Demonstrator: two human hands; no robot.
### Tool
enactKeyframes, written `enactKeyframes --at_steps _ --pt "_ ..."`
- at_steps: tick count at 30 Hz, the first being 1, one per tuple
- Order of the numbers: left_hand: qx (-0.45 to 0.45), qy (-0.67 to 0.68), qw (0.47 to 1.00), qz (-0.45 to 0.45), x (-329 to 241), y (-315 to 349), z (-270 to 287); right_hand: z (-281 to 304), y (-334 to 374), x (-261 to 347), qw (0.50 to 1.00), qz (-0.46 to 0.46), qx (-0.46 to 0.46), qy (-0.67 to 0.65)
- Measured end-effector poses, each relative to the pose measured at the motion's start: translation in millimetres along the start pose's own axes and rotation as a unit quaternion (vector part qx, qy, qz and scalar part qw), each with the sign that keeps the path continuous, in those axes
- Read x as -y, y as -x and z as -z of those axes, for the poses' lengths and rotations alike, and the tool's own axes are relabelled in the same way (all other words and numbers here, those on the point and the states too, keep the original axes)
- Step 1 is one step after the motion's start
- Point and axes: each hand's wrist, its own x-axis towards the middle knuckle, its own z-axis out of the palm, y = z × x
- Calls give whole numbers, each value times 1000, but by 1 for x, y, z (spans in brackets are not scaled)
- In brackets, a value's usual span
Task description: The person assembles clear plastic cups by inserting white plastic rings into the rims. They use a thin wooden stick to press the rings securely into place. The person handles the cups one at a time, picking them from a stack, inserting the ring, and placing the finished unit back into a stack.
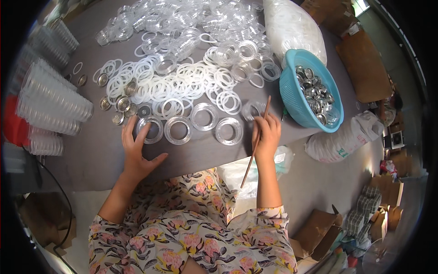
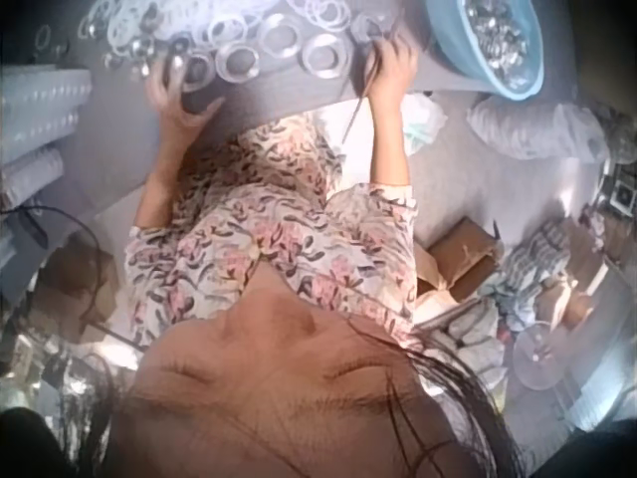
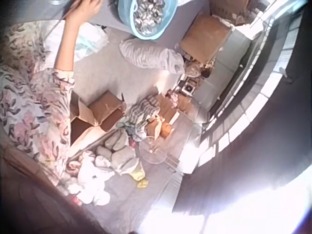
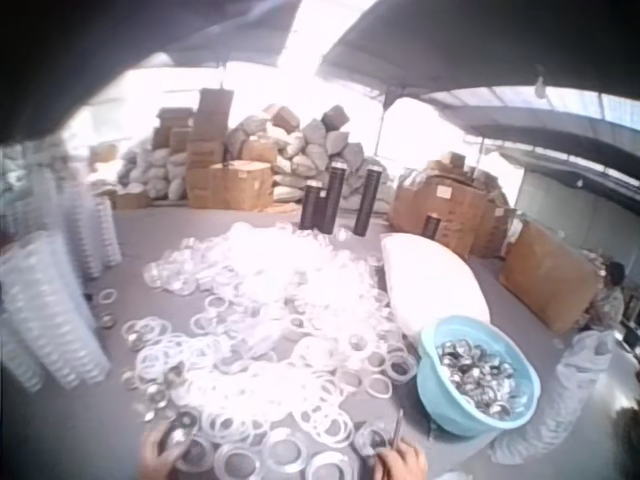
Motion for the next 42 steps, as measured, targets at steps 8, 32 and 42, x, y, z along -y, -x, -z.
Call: enactKeyframes --at_steps 8,32,42 --pt "24 -4 1000 5 3 -8 -19 16 34 38 993 0 76 -85" --pt "89 -55 993 56 76 -166 -62 -23 27 43 975 -101 13 -196" --pt "131 270 953 -48 -19 -166 -78 -29 32 40 924 -175 -43 -337"
